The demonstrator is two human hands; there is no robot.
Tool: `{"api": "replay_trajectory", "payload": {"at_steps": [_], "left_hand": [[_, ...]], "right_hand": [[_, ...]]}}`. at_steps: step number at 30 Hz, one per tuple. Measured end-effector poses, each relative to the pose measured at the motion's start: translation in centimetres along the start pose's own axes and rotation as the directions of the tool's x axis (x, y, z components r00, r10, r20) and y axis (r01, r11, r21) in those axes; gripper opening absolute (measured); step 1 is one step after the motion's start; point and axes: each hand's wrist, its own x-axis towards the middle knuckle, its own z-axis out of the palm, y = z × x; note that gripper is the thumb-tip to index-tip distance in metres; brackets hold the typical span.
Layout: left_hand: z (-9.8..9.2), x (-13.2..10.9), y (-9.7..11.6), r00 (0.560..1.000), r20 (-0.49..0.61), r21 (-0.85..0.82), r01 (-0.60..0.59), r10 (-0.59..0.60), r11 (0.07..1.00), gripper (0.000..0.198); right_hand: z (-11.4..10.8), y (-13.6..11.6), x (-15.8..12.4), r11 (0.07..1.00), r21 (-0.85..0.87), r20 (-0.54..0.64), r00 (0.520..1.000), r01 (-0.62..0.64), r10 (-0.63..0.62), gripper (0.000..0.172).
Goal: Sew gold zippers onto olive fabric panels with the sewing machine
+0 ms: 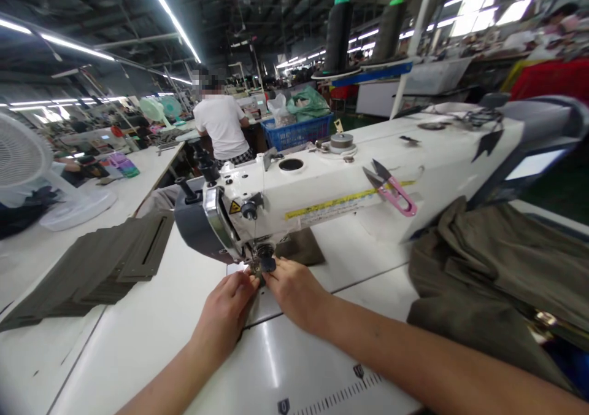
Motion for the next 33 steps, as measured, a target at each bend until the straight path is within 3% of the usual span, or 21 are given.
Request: {"api": "replay_trajectory", "payload": {"at_steps": [16,27,30,33], "left_hand": [[0.3,0.4,-0.7,0.995,0.094,0.015,0.02,-0.021,1.0,0.016],[0.3,0.5,-1.1,0.997,0.078,0.046,0.001,-0.005,0.999,0.017],[0.1,0.5,-1.3,0.998,0.067,0.058,0.003,-0.007,0.998,0.013],[-0.8,0.2,-0.1,0.999,0.043,0.069,0.007,-0.01,0.998,0.013]], "right_hand": [[0.3,0.6,0.1,0.998,0.004,0.102,0.993,-0.066,0.065,0.022],[0.1,0.6,0.4,0.995,0.036,0.139,0.987,-0.09,0.084,0.019],[-1.2,1.8,0.5,0.991,-0.053,0.204,0.97,-0.126,0.134,0.009],[-2.9,2.3,-0.4,0.941,-0.247,0.176,0.944,-0.232,0.279,0.009]]}}
